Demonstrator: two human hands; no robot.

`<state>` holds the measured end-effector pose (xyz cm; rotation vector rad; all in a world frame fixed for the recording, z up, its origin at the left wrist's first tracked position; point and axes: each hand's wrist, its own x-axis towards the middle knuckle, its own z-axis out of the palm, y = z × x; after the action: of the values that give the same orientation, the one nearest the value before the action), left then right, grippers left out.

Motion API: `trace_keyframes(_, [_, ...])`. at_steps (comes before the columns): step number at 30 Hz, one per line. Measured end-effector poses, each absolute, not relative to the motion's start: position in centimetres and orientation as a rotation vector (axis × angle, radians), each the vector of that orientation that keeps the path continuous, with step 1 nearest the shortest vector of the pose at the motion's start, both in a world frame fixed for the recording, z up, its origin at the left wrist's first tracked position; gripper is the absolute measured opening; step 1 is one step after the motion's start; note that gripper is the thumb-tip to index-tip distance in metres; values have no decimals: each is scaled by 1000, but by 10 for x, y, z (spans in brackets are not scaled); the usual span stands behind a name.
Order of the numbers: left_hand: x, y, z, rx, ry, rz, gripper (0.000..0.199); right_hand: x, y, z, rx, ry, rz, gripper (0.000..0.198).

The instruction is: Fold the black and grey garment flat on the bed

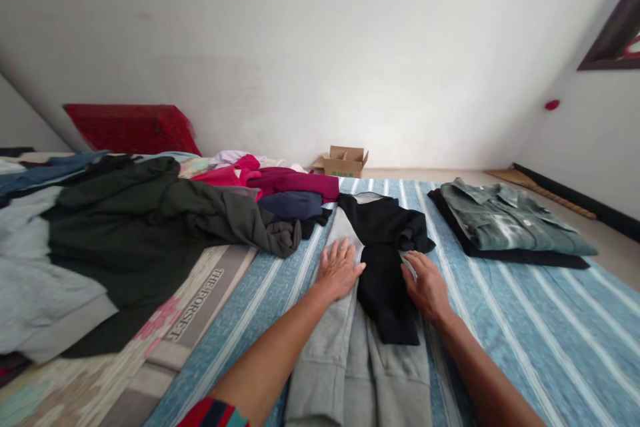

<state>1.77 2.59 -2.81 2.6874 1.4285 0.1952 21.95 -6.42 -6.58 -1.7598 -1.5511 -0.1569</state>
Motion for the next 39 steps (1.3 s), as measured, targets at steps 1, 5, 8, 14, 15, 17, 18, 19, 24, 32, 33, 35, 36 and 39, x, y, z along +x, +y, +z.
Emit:
trace_keyframes(1, [18,24,-23,2667,1431,187,54,220,-66,-70,-1764,-1543,-107,35])
trace_keyframes(5, [7,6,0,2665,1374,144,50,225,-71,-82,-1786,-1501,26,38])
trace_keyframes(8, [-13,-25,12,2656,1257,30,46,230,-71,-84,-1790,-1487,58,39])
trace_keyframes(14, [-48,-93,3,2628,1230,-82,53,230,-70,-83,-1803,-1485,98,38])
trace_keyframes(15, [-50,-98,-3,2625,1244,-101,55,230,-70,-82,-1804,-1489,101,37])
trace_keyframes(17, [-53,-103,-13,2632,1259,-117,60,229,-70,-82,-1805,-1501,105,36])
trace_keyframes(18, [-53,-104,-18,2643,1264,-114,61,229,-70,-82,-1805,-1507,105,35])
trace_keyframes(19, [-53,-103,-21,2656,1268,-110,61,229,-70,-81,-1806,-1510,103,35])
trace_keyframes(24, [-53,-102,-24,2698,1275,-93,60,227,-69,-81,-1812,-1527,95,34])
trace_keyframes(32, [-54,-103,-26,2718,1283,-60,59,228,-69,-81,-1825,-1558,97,34])
trace_keyframes(33, [-53,-103,-27,2718,1287,-54,60,228,-69,-82,-1827,-1560,98,34])
trace_keyframes(35, [-53,-103,-28,2720,1294,-45,60,229,-69,-82,-1828,-1567,103,34])
trace_keyframes(36, [-53,-103,-29,2722,1295,-43,60,229,-69,-83,-1828,-1571,105,34])
trace_keyframes(39, [-54,-102,-29,2735,1297,-41,60,228,-69,-83,-1828,-1582,111,34])
